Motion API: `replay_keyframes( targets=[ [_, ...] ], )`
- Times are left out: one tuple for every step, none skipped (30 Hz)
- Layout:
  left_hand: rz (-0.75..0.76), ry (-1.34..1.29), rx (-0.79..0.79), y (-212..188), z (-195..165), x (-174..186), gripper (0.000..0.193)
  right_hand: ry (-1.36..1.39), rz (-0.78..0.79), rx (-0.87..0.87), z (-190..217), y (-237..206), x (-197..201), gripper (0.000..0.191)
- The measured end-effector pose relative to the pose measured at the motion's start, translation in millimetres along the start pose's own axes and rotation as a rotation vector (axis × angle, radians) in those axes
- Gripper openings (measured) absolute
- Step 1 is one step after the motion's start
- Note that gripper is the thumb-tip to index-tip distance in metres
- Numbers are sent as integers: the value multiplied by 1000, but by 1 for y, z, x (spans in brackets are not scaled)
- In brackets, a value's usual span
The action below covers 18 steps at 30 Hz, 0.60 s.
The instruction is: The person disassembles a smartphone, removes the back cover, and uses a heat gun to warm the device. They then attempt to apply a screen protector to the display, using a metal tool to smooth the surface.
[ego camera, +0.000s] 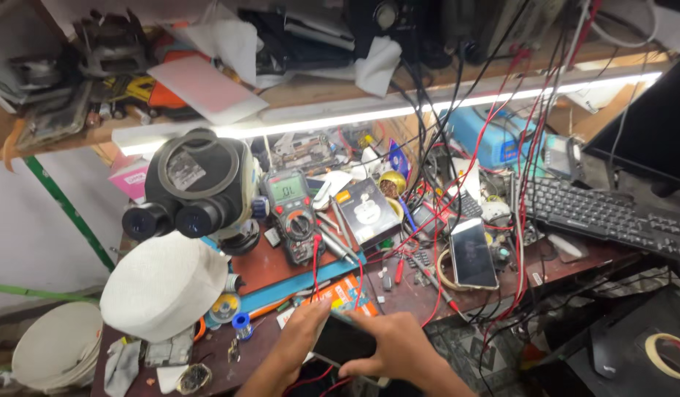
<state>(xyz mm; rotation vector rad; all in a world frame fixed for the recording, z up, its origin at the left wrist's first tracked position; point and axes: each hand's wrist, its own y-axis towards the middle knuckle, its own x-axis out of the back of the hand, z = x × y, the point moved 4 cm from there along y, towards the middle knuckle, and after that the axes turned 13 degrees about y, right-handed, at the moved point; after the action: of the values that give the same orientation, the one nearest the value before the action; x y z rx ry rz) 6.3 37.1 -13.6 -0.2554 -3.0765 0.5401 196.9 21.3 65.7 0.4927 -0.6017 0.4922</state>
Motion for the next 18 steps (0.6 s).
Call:
replay_keyframes(
  targets=[
    [14, -20, 31, 2, -6, 5, 36, -10, 16, -1, 1, 1, 0, 91],
    [54, -16, -24, 4, -18, 5, 37, -24, 32, -2, 1, 1, 3, 93],
    [92, -14, -74, 4, -23, 3, 38, -18, 18, 51, 2, 1, 6, 93],
    [127, -15, -121, 2, -26, 1, 39, -10, 10, 103, 4, -2, 9, 92],
    [94, 98, -218, 0, -33, 4, 38, -3, 3, 155, 6, -4, 11, 92],
    [60, 212, -315, -1, -41, 6, 38, -5, 2, 196, 7, -5, 11, 91],
    [24, 327, -411, -1, -49, 7, 38, -6, 1, 236, 7, -4, 12, 91],
    [31, 240, -280, -4, -36, 7, 37, -4, 5, 271, 6, -11, 5, 90],
    [36, 156, -151, -3, -29, 8, 36, -26, 8, 291, 5, -10, 5, 91],
    [40, 71, -15, -6, -24, 8, 36, -42, 12, 306, 4, -11, 4, 91],
    [87, -31, 15, -8, -21, 5, 35, -54, 19, 316, 3, -13, 3, 91],
    [133, -136, 49, -11, -18, 1, 35, 14, 13, 293, 2, -15, 4, 92],
    [178, -241, 83, -14, -16, -3, 36, 83, 7, 269, 0, -16, 5, 92],
    [182, -305, 150, -16, -14, -7, 36, 150, 2, 249, 0, -14, 6, 92],
    [182, -372, 213, -18, -12, -13, 35, 158, -7, 251, 1, -11, 10, 91],
    [180, -444, 277, -20, -12, -18, 35, 168, -10, 252, 4, -9, 15, 90],
    [170, -367, 189, -22, -16, -17, 33, 184, -12, 250, 8, -6, 16, 89],
    [160, -289, 117, -24, -19, -15, 32, 135, -95, 240, 11, -3, 16, 87]
  ],
)
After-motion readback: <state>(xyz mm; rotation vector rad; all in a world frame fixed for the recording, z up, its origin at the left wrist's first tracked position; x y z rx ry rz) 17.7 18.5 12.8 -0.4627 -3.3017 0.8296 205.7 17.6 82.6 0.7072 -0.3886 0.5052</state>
